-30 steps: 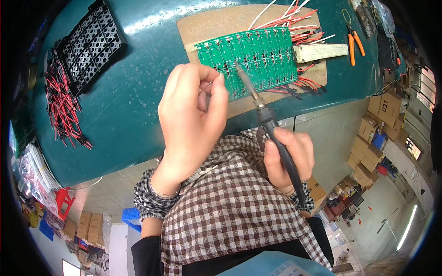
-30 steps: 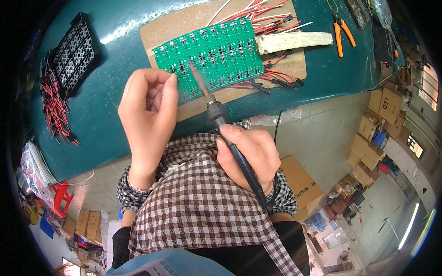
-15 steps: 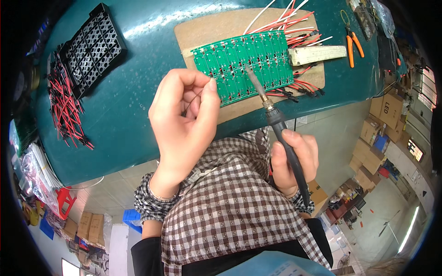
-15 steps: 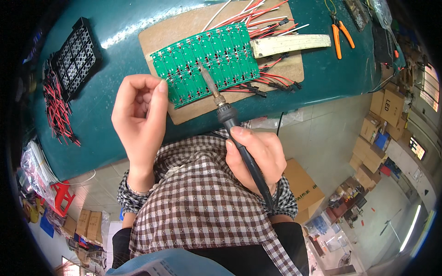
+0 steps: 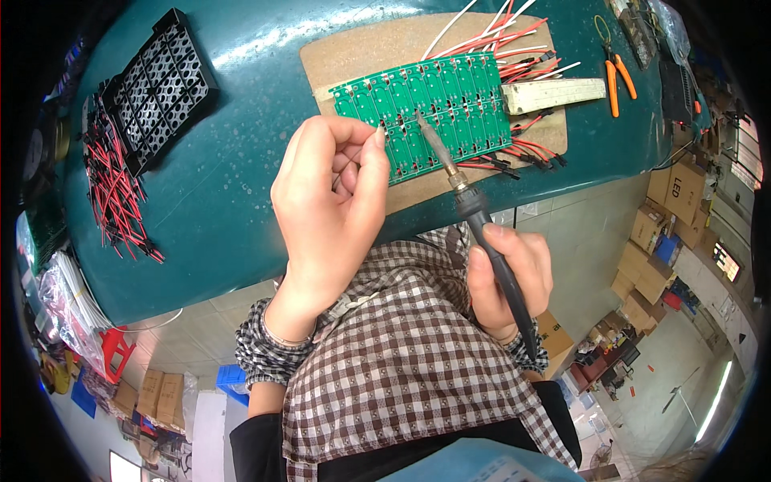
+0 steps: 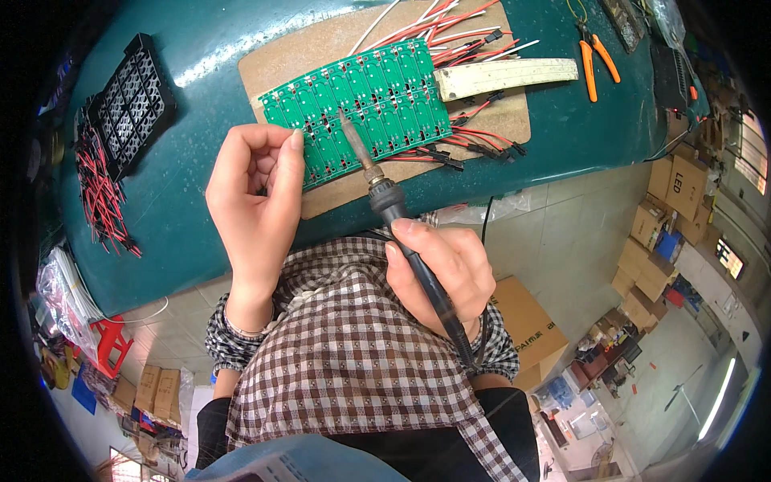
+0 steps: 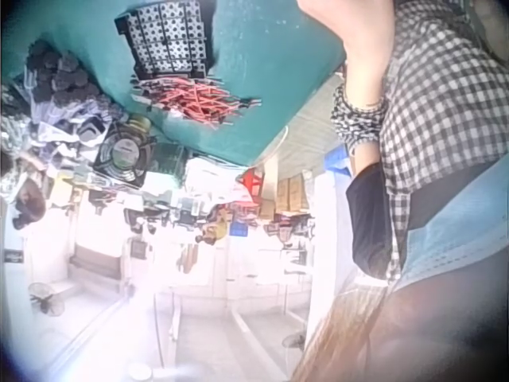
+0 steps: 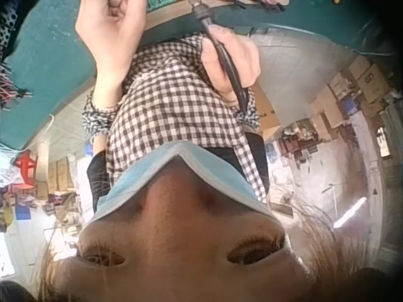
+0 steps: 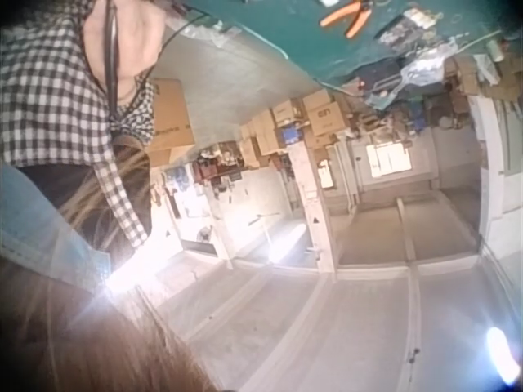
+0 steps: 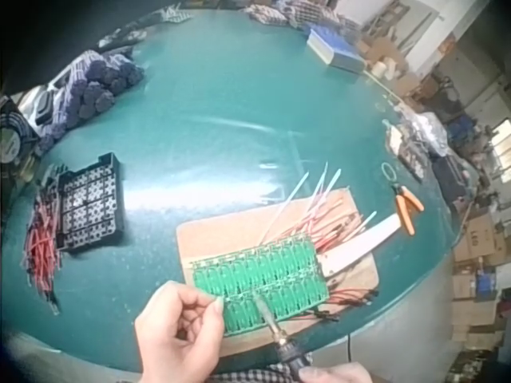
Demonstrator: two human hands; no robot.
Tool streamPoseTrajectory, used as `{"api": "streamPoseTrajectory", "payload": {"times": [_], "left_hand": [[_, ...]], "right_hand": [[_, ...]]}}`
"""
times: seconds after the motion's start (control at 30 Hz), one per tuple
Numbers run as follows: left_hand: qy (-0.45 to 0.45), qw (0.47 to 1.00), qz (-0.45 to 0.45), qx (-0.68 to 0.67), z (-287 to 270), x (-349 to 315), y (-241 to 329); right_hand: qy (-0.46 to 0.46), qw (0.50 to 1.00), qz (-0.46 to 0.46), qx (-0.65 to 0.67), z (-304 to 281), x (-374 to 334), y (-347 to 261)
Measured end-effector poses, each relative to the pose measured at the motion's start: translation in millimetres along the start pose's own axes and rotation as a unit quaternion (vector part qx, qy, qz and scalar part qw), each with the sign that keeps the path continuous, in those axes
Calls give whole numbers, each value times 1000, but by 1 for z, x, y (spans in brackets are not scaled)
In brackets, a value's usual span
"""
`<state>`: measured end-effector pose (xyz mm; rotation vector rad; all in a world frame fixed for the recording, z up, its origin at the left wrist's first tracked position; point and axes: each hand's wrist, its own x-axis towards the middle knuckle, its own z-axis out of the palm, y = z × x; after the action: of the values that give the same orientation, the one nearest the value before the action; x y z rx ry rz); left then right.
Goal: The person solders wires onto a printed circuit board using a soldering iron and solder wire, holding the wires with pliers.
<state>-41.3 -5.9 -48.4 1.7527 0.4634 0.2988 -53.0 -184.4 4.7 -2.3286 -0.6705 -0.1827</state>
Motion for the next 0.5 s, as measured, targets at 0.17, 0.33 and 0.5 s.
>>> {"api": "streamPoseTrajectory", "payload": {"times": [0.17,0.33,0.5], "left_hand": [[0,1000,4,5,0,0,2],[1,1000,7,14,3,2,3],[-8,998,29,61,5,3,4]], "right_hand": [[16,999,37,36,2,-3,0],[6,999,39,32,2,-3,-1],[0,999,42,31,1,-3,-1]]}}
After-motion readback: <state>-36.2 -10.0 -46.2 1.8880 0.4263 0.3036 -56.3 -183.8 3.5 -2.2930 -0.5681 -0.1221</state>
